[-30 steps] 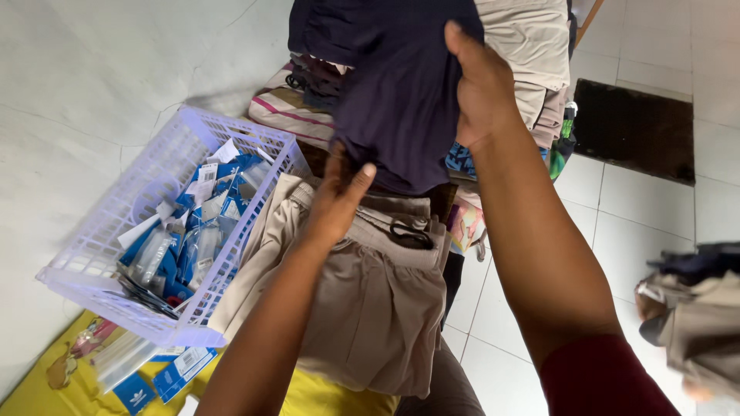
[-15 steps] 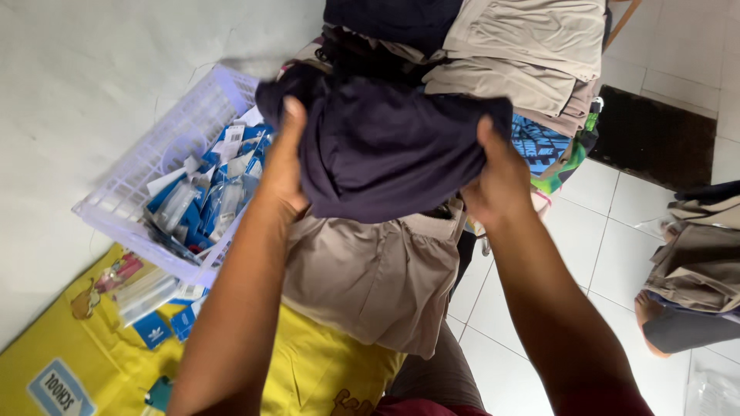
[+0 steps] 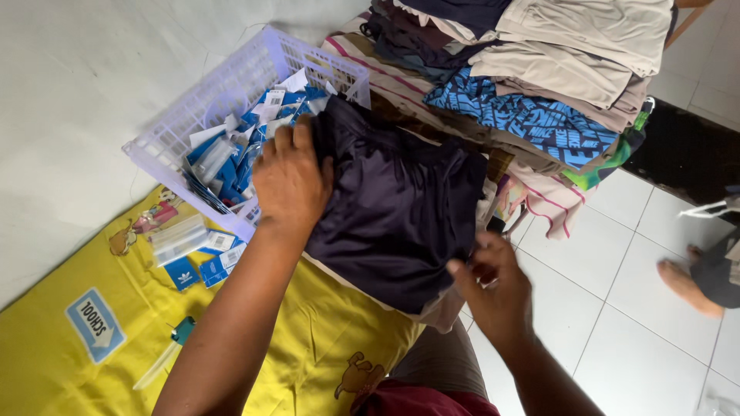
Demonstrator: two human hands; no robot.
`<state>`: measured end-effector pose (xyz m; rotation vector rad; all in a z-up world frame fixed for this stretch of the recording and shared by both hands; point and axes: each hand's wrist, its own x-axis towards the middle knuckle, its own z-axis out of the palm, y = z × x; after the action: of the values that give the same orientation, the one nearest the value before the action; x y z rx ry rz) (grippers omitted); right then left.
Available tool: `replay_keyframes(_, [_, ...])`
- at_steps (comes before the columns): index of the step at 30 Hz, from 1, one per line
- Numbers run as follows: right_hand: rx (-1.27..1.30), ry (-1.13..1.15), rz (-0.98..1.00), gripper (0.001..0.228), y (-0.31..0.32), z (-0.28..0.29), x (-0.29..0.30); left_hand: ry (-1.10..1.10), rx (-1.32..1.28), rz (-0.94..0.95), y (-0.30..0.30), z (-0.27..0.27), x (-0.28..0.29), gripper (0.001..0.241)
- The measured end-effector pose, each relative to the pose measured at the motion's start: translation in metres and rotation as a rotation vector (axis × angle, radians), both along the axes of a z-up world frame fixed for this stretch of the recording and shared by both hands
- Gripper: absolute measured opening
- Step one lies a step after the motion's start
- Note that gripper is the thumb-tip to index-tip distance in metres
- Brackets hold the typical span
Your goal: The person folds a pair of dark shorts, then uses a glue gun to attach a blue tag to the waistband. They repeat the process with a pair of light-colored shorts, applying glue and securing another tag before folding the garment.
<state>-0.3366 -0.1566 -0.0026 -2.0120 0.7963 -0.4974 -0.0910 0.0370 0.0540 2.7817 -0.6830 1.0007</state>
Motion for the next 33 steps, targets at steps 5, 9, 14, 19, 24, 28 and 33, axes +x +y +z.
replay_keyframes(5, [-0.722,-0.571,0.251,0.048,-0.007,0.044,0.049,0.062,-0.088,-0.444,-0.009,0.002,-0.030,0.041])
replay_keyframes(9, [-0.804,-0.219,0.406,0.068,0.003,0.046,0.099,0.485,0.088,-0.402,-0.018,-0.008,-0.049,0.072])
replay_keyframes(14, [-0.648,0.300,0.501,0.078,-0.009,-0.006,0.127,0.729,0.195,-0.313,-0.017,-0.048,-0.038,0.076])
replay_keyframes(19, [-0.635,0.408,0.486,0.082,-0.005,-0.001,0.129,0.792,0.253,-0.315,-0.015,-0.046,-0.033,0.078])
replay_keyframes(24, [-0.645,0.463,0.492,0.082,-0.008,0.002,0.136,0.699,0.119,-0.355,-0.012,-0.049,-0.032,0.072])
replay_keyframes(28, [-0.679,0.313,0.478,0.080,0.001,0.028,0.126,0.345,-0.214,-0.373,0.008,-0.069,-0.027,0.051])
replay_keyframes(33, [-0.874,-0.444,0.644,0.044,0.044,0.042,0.101,0.474,-0.821,0.157,0.072,-0.078,-0.044,0.019])
